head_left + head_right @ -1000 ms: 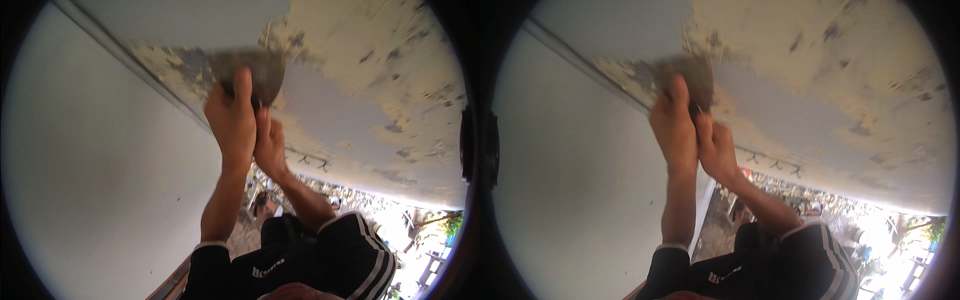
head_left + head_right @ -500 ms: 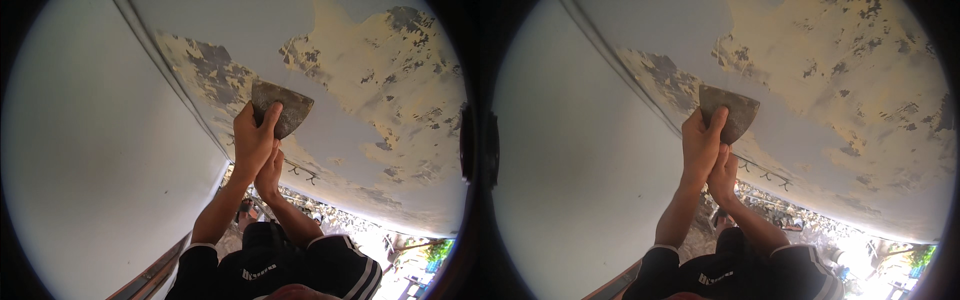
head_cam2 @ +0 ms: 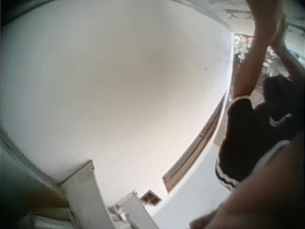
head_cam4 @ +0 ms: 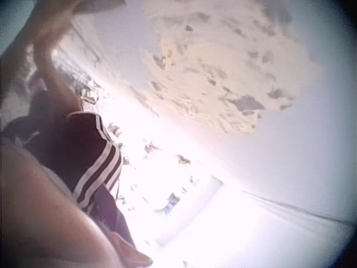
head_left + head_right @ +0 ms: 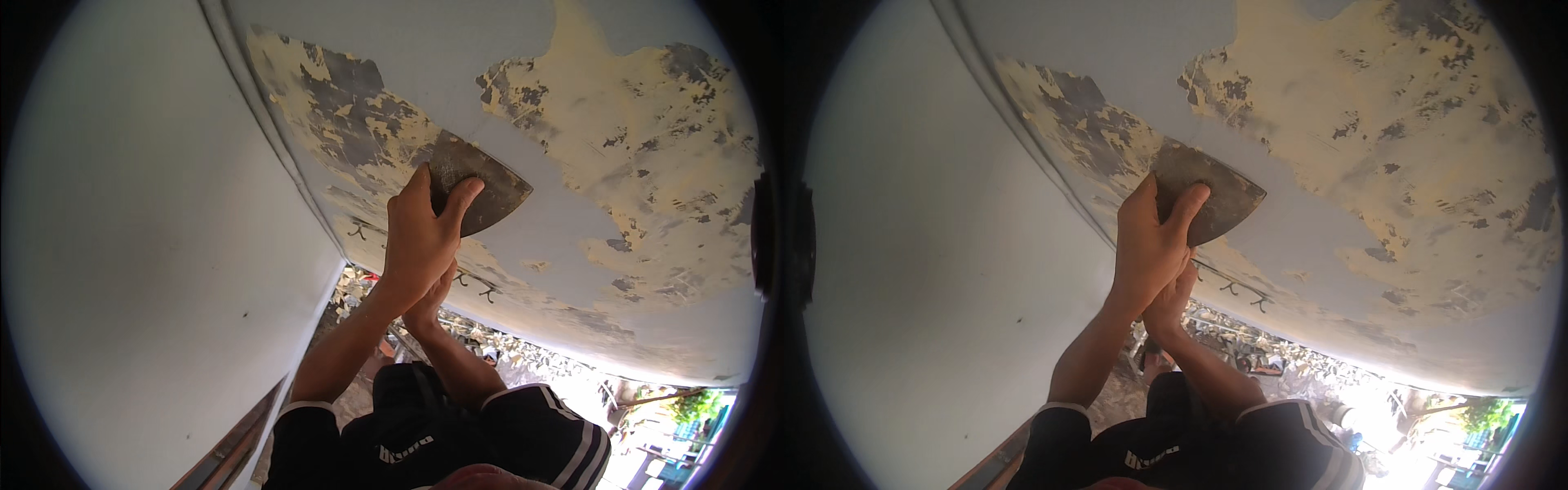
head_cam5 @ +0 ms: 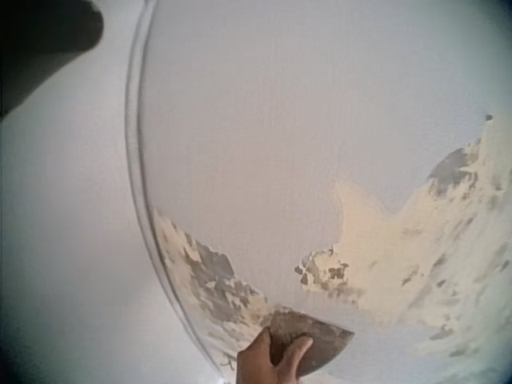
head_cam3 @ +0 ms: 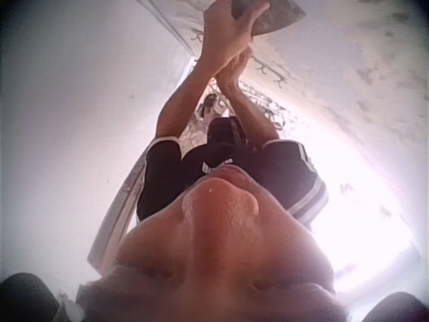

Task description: The person stands on a ladder and uses a scraper to remove old paint or plaster from a ceiling. The person repeatedly scrapes different areas, lifting flakes and smoothing the surface. The task continues across the visible ceiling area without a clear final state shown.

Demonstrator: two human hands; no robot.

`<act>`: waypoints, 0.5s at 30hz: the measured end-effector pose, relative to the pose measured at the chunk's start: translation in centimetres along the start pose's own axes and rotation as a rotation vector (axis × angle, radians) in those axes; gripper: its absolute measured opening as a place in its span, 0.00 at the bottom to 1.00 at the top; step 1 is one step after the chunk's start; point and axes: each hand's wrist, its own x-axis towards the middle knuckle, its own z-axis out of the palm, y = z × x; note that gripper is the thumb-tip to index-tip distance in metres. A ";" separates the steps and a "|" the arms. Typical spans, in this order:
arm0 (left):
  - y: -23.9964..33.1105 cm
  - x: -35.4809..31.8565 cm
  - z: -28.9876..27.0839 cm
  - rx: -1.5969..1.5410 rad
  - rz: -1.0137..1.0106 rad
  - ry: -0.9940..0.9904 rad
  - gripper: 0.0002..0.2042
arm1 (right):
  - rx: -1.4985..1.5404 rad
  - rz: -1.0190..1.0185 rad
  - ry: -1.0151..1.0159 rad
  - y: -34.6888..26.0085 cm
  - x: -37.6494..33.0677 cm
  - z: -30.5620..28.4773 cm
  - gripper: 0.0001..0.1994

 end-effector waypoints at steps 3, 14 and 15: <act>-1.9 -0.7 0.5 0.111 0.080 0.018 0.17 | 0.034 0.001 0.029 0.6 -0.7 -0.5 0.16; -0.1 -0.7 0.9 0.047 0.028 -0.022 0.18 | -0.162 -0.026 0.054 2.2 -1.7 -1.1 0.22; 0.0 -0.6 0.6 0.037 -0.011 -0.042 0.18 | -0.159 -0.032 0.051 2.1 -1.6 -1.5 0.22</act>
